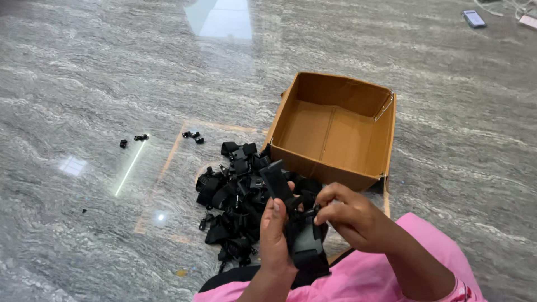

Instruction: The person sits on the floor and assembles small black plastic camera parts by hand. They pick up components from a pile, fit them together, and occasionally use a small metal tool to tighten or adjust the pieces. The person handles the parts one at a time and places the assembled units back into the pile.

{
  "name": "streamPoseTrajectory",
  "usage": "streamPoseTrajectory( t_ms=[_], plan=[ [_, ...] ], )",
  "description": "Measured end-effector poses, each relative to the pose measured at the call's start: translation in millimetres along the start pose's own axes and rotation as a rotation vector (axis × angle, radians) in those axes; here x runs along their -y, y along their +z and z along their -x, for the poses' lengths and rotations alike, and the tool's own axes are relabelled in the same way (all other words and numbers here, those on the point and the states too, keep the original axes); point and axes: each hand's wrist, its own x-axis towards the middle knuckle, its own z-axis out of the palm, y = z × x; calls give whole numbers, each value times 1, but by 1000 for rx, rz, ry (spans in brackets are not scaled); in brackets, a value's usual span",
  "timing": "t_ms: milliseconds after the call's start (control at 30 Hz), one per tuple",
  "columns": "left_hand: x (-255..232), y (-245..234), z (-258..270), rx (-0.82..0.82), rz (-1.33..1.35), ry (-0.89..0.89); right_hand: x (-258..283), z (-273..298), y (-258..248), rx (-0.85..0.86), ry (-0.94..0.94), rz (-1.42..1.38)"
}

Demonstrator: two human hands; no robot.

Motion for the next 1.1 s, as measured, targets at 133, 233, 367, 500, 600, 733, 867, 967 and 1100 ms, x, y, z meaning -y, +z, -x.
streamPoseTrajectory(
  t_ms=[133,233,367,500,600,733,867,967,1100],
  plan=[
    [3,3,4,50,15,99,-7,4,5,-40,339,22],
    [4,-1,8,63,-31,154,-9,6,8,-14,614,-14],
    [2,-4,-2,36,52,100,-7,0,-1,-70,-4,-67],
    [3,-4,-8,-66,16,33,-7,-11,8,-113,196,-265],
    [6,-8,-12,-48,7,14,-12,-14,15,-85,431,-22],
    [9,-13,-14,-17,90,24,-18,-13,3,-35,32,-33],
    [8,-11,-19,-97,41,54,-17,-15,6,-202,-8,-13],
    [4,-8,-20,-58,-10,48,-16,-15,9,13,508,140],
    [3,-11,-6,-14,4,53,-13,0,0,-18,120,-20]
  ],
)
